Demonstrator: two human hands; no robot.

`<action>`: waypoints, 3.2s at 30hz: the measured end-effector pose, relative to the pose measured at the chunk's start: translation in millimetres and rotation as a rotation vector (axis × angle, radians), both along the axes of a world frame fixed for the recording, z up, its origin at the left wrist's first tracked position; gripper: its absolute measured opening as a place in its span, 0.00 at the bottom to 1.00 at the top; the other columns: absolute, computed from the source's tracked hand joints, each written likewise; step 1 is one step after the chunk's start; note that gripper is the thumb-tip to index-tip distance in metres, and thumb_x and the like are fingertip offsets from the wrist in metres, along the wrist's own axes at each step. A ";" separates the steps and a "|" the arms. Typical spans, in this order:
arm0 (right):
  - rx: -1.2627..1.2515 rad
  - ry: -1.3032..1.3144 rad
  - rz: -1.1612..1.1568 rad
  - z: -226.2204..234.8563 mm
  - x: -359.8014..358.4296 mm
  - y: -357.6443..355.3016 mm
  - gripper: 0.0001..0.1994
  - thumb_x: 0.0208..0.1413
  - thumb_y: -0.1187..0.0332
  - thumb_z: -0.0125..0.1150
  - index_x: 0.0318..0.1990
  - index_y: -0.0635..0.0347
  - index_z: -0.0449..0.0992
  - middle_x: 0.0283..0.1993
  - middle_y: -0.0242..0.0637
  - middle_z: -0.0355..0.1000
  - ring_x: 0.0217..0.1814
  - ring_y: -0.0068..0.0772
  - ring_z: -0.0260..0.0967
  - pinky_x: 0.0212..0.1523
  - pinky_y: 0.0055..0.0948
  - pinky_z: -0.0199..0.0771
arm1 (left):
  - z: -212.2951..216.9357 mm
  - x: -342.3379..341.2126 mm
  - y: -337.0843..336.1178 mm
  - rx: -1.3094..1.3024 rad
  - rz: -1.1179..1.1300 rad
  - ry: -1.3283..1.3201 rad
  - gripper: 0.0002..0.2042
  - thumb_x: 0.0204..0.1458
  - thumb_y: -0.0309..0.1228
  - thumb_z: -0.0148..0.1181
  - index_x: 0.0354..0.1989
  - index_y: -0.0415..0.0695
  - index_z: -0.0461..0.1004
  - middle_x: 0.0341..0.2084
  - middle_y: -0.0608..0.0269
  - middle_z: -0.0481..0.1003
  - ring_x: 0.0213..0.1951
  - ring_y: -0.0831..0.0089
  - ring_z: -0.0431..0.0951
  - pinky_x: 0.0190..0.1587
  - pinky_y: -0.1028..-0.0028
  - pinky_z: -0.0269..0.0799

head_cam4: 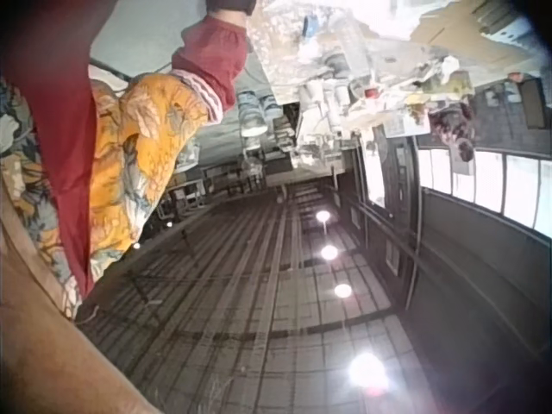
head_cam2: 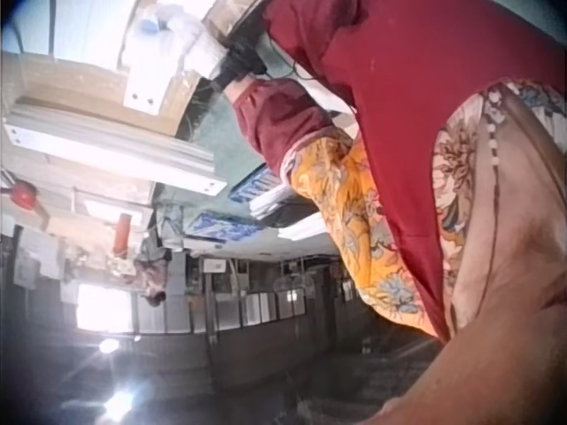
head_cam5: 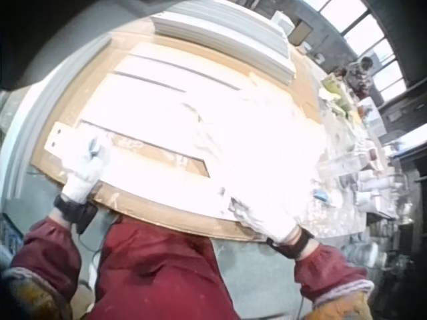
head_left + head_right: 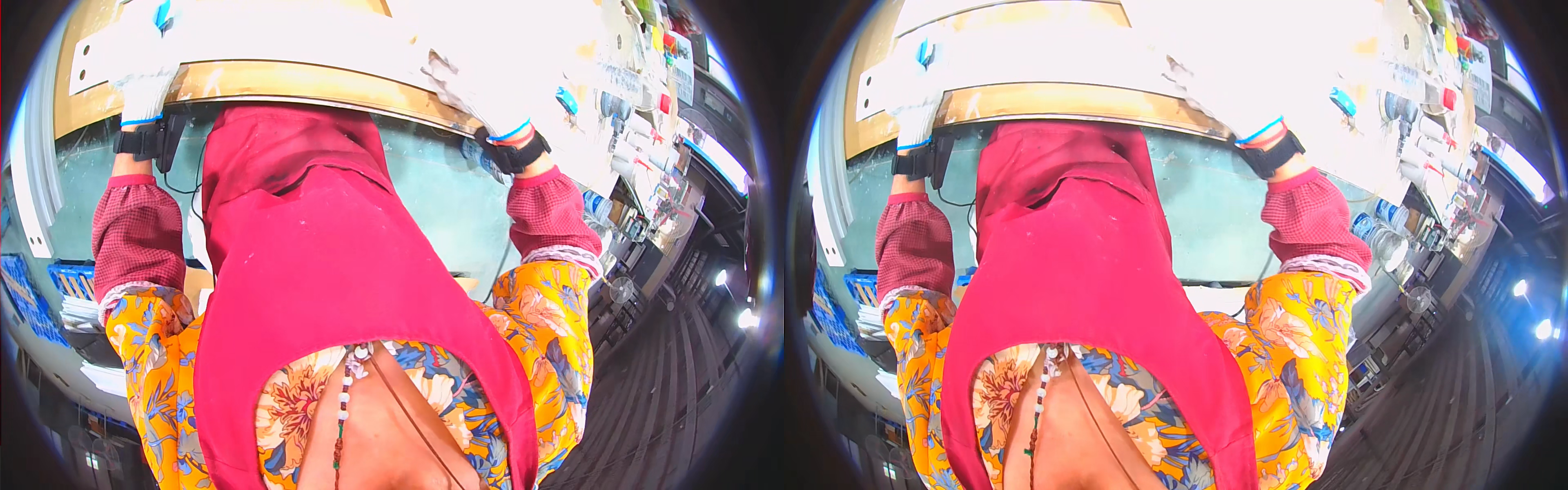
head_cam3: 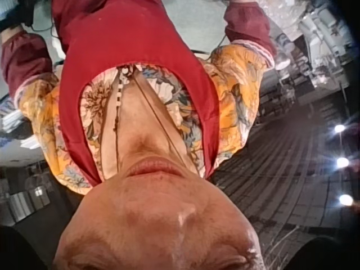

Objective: The recorder is using a cloth to wipe down white furniture panels at a workbench and then stacking them.

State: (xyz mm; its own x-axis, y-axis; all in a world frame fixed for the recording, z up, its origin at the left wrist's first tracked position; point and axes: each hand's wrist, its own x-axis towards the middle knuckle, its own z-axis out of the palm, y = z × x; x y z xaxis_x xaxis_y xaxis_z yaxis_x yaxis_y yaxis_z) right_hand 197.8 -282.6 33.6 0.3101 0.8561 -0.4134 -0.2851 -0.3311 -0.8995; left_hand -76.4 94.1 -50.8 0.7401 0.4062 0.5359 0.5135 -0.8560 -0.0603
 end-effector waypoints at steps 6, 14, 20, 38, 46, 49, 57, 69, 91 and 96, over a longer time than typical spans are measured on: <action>-0.230 -2.135 1.059 33.9 18.8 -39.2 0.21 0.52 0.60 0.54 0.54 0.53 0.68 0.56 0.35 0.64 0.61 0.35 0.59 0.56 0.40 0.65 | -20.2 -3.0 6.7 -0.022 0.000 0.013 0.17 0.51 0.44 0.59 0.39 0.43 0.73 0.28 0.57 0.72 0.28 0.66 0.73 0.30 0.67 0.68; -0.010 -2.125 0.972 31.2 1.4 17.4 0.21 0.50 0.62 0.58 0.52 0.56 0.69 0.51 0.34 0.68 0.55 0.32 0.66 0.52 0.32 0.69 | -44.1 5.7 10.5 -0.944 -0.040 -0.665 0.04 0.52 0.29 0.57 0.27 0.47 0.71 0.18 0.67 0.65 0.22 0.76 0.64 0.26 0.72 0.63; -0.152 -2.023 0.957 24.8 12.7 -9.0 0.17 0.56 0.63 0.54 0.54 0.48 0.70 0.55 0.32 0.68 0.57 0.33 0.65 0.52 0.31 0.68 | 58.4 35.2 -50.0 -0.735 0.120 -0.354 0.04 0.52 0.29 0.57 0.27 0.46 0.71 0.18 0.68 0.64 0.24 0.79 0.63 0.27 0.74 0.63; -0.345 -1.705 0.733 50.0 20.6 -34.7 0.15 0.52 0.61 0.60 0.49 0.42 0.75 0.51 0.32 0.70 0.50 0.39 0.70 0.46 0.34 0.73 | 64.0 53.2 -64.1 -0.468 0.035 -0.263 0.06 0.52 0.32 0.58 0.27 0.46 0.70 0.19 0.64 0.65 0.23 0.73 0.65 0.28 0.71 0.64; -0.092 -1.877 0.807 38.3 6.8 5.4 0.16 0.50 0.63 0.61 0.48 0.38 0.75 0.48 0.28 0.70 0.47 0.36 0.70 0.41 0.33 0.73 | 56.3 27.3 -44.6 -0.837 0.056 -0.298 0.06 0.53 0.33 0.57 0.29 0.46 0.70 0.19 0.64 0.65 0.23 0.74 0.64 0.28 0.72 0.64; -0.224 -1.961 0.856 52.8 22.8 -35.4 0.17 0.49 0.63 0.62 0.49 0.37 0.75 0.47 0.28 0.70 0.47 0.35 0.70 0.40 0.33 0.73 | 62.1 56.3 -57.4 -0.538 -0.047 -0.374 0.06 0.53 0.33 0.58 0.29 0.46 0.70 0.17 0.65 0.63 0.22 0.75 0.62 0.28 0.72 0.63; -0.069 -0.842 0.182 -9.8 33.2 -44.5 0.13 0.51 0.59 0.58 0.46 0.37 0.75 0.44 0.33 0.74 0.43 0.35 0.72 0.39 0.32 0.73 | 69.7 52.7 -61.6 -0.543 0.038 -0.319 0.05 0.51 0.30 0.57 0.26 0.46 0.70 0.18 0.65 0.65 0.22 0.74 0.65 0.27 0.71 0.64; -0.004 -0.966 0.184 -4.2 11.7 -30.4 0.14 0.53 0.63 0.57 0.48 0.50 0.76 0.51 0.36 0.71 0.47 0.37 0.72 0.43 0.35 0.73 | 73.5 57.6 -64.7 -0.853 0.056 -0.451 0.03 0.51 0.27 0.57 0.27 0.45 0.70 0.19 0.68 0.64 0.25 0.77 0.65 0.30 0.74 0.63; 0.053 -1.966 0.793 27.4 1.5 47.5 0.15 0.54 0.65 0.57 0.50 0.48 0.76 0.50 0.38 0.71 0.50 0.40 0.69 0.46 0.32 0.70 | 62.9 48.5 -57.5 -0.442 -0.034 -0.420 0.04 0.48 0.30 0.61 0.30 0.48 0.72 0.22 0.61 0.69 0.26 0.67 0.71 0.32 0.69 0.68; -0.071 -1.822 0.668 40.8 0.4 47.4 0.15 0.54 0.65 0.57 0.50 0.49 0.76 0.50 0.37 0.71 0.50 0.38 0.69 0.46 0.31 0.70 | 71.7 36.4 -59.2 -0.306 0.027 -0.349 0.04 0.48 0.31 0.61 0.30 0.48 0.73 0.22 0.61 0.69 0.26 0.66 0.71 0.31 0.69 0.68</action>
